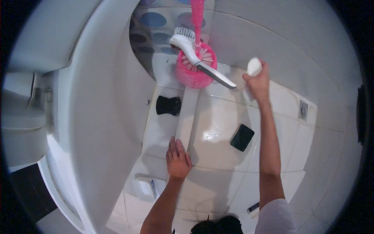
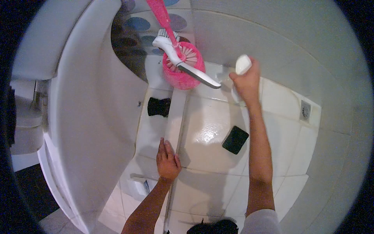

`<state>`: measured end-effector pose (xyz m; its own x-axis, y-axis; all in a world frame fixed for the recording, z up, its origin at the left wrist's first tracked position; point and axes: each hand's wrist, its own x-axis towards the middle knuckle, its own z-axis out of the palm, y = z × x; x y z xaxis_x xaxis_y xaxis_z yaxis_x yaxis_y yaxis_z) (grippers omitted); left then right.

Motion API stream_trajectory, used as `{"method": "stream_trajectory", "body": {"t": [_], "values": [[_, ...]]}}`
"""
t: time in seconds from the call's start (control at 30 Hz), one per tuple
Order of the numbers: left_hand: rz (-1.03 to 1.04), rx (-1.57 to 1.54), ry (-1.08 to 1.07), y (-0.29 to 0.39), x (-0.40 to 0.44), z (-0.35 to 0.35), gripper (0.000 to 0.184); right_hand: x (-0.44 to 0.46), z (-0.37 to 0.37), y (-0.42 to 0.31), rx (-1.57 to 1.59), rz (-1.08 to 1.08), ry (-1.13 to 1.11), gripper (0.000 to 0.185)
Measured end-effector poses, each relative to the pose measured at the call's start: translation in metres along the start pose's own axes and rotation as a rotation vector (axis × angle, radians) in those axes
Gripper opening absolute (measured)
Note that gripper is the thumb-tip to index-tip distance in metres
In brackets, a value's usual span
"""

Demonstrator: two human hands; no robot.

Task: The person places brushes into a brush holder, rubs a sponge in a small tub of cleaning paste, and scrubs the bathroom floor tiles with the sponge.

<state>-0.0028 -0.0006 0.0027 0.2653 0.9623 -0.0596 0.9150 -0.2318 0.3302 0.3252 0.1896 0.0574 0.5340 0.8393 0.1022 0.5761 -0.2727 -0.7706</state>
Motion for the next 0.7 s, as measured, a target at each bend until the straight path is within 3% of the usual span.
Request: {"method": "stream_trajectory", "body": {"t": [0.03, 0.1, 0.23, 0.3, 0.37, 0.47, 0.57, 0.7], "values": [[-0.008, 0.001, -0.004, 0.0, -0.001, -0.001, 0.066, 0.005, -0.017, -0.023, -0.069, -0.137, -0.016, 0.074], [-0.006, 0.008, -0.029, 0.001, 0.0, -0.003, 0.066, 0.011, -0.031, -0.088, 0.312, -0.078, -0.254, 0.069], [0.002, 0.029, -0.002, 0.002, 0.001, -0.001, 0.066, 0.025, 0.01, -0.131, 0.315, 0.004, -0.341, 0.063], [0.012, 0.027, 0.007, 0.001, -0.001, 0.0, 0.065, 0.023, 0.032, -0.127, 0.102, -0.119, -0.305, 0.068], [0.011, 0.016, 0.005, 0.001, -0.001, 0.0, 0.065, 0.03, 0.041, -0.113, 0.175, -0.141, -0.251, 0.063], [0.007, 0.005, -0.007, -0.002, -0.002, 0.0, 0.065, 0.028, 0.029, -0.117, 0.4, 0.034, -0.446, 0.045], [0.01, 0.013, -0.015, -0.002, -0.001, 0.001, 0.065, 0.029, 0.026, -0.105, 0.673, 0.147, -0.475, 0.041], [0.014, 0.03, -0.01, -0.001, -0.001, 0.001, 0.065, 0.021, 0.019, -0.1, 0.71, 0.129, -0.384, 0.039]]}}
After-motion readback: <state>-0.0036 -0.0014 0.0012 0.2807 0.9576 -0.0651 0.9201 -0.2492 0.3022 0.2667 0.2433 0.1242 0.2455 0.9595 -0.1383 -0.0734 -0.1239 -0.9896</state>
